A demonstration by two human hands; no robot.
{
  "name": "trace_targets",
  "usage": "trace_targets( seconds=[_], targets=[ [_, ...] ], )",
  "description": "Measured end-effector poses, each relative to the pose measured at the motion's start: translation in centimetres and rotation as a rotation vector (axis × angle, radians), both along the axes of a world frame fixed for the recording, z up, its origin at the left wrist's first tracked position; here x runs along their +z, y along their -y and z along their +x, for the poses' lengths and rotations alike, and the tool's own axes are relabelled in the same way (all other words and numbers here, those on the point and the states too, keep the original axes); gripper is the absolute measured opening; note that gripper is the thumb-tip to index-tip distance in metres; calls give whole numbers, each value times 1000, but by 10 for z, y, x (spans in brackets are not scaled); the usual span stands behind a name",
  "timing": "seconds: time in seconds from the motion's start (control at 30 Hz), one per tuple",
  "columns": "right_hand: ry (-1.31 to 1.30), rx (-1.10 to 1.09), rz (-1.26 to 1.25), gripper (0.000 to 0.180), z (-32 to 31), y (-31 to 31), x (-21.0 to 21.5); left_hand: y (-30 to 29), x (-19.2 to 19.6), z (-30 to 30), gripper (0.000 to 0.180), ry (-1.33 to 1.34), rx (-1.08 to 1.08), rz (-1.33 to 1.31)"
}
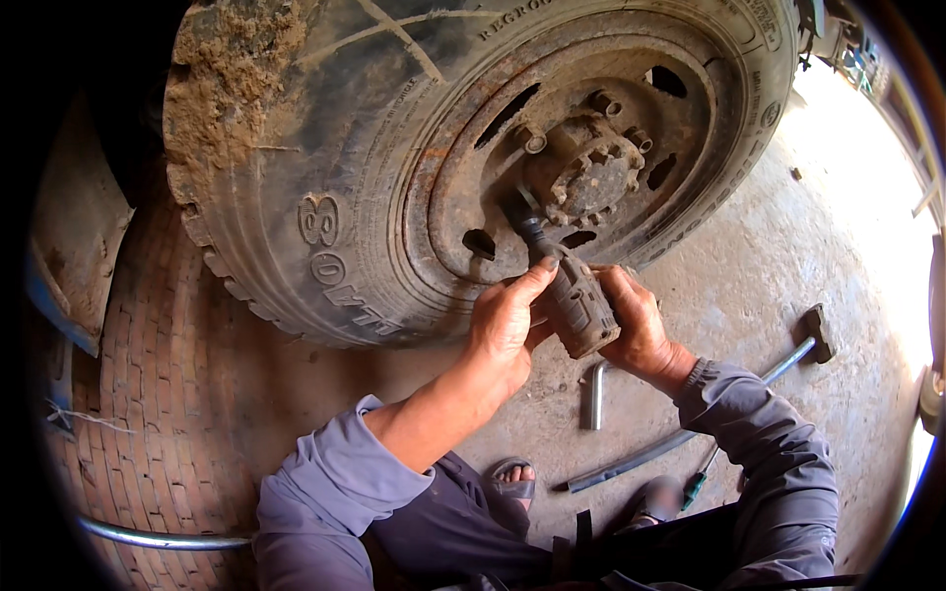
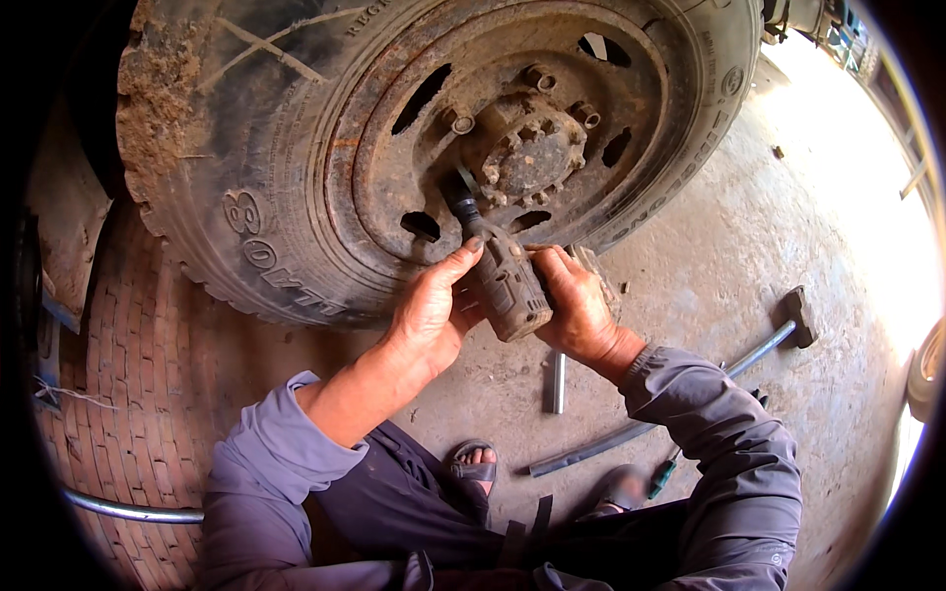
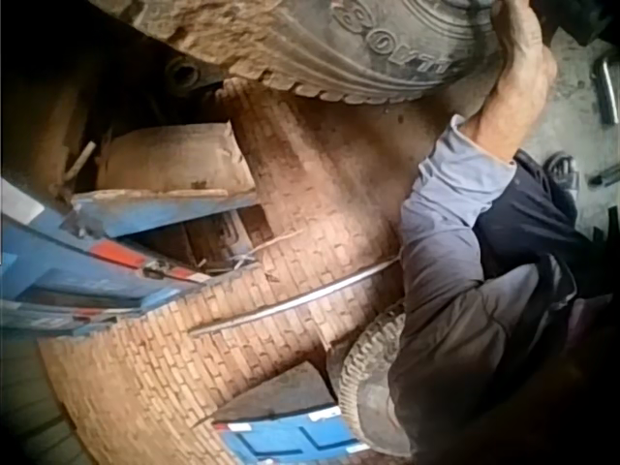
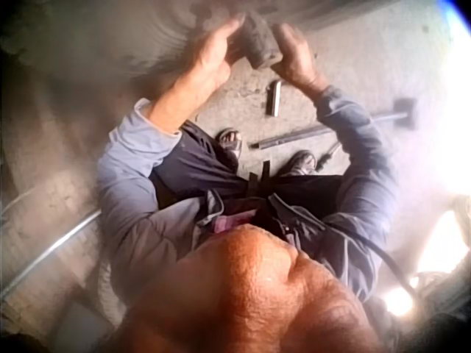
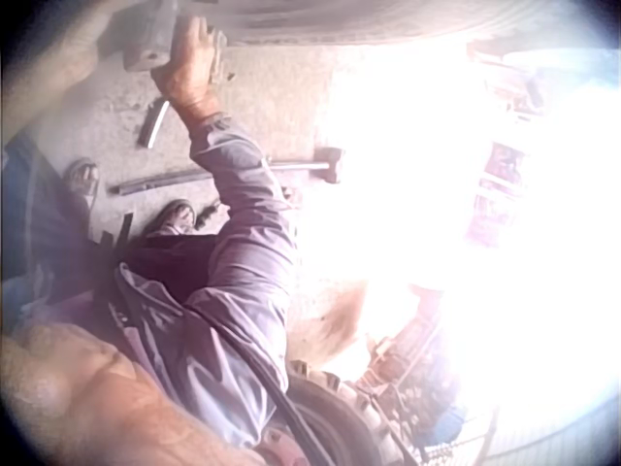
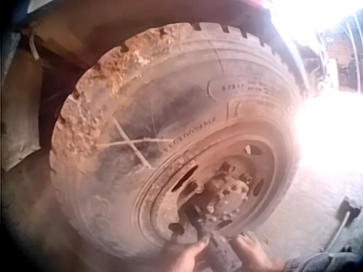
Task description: The person uses a cordless impact wrench to loosen and remove lug nuts from a vehicle tire. They systematically work around the wheel hub, removing each nut and placing them aside on the ground.
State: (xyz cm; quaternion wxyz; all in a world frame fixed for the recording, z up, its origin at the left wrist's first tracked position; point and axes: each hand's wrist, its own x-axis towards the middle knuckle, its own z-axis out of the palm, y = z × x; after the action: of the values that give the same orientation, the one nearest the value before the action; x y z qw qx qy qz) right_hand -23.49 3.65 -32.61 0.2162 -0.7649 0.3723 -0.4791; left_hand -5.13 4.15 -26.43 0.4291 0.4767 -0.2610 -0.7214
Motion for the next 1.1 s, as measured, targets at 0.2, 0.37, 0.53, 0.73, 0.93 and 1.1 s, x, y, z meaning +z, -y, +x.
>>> trace_targets(
  seconds=[0.2, 0.37, 0.53, 0.73, 0.93, 1.1],
  targets=[
    [-14, 7, 21, 59, -1, -1, 2, -4, -2, -1, 41, -51, 4, 39],
    [-20, 26, -13, 62, -3, 0, 1, -5, 0, -1, 43, -68, -4, 30],
    [-48, 36, 13, 66, -1, 0, 2, -7, 4, 1, 44, -45, -24, 37],
    [32, 124, 152, 68, 2, 8, 0, -4, 2, 7, 41, -4, -102, 106],
    [-55, 181, 233, 67, -6, 25, -31, -1, 2, 5, 45, -32, -110, 91],
    [-288, 112, 262, 62, -13, 29, -10, -1, 1, 8, 48, -88, -86, 105]
  ],
)
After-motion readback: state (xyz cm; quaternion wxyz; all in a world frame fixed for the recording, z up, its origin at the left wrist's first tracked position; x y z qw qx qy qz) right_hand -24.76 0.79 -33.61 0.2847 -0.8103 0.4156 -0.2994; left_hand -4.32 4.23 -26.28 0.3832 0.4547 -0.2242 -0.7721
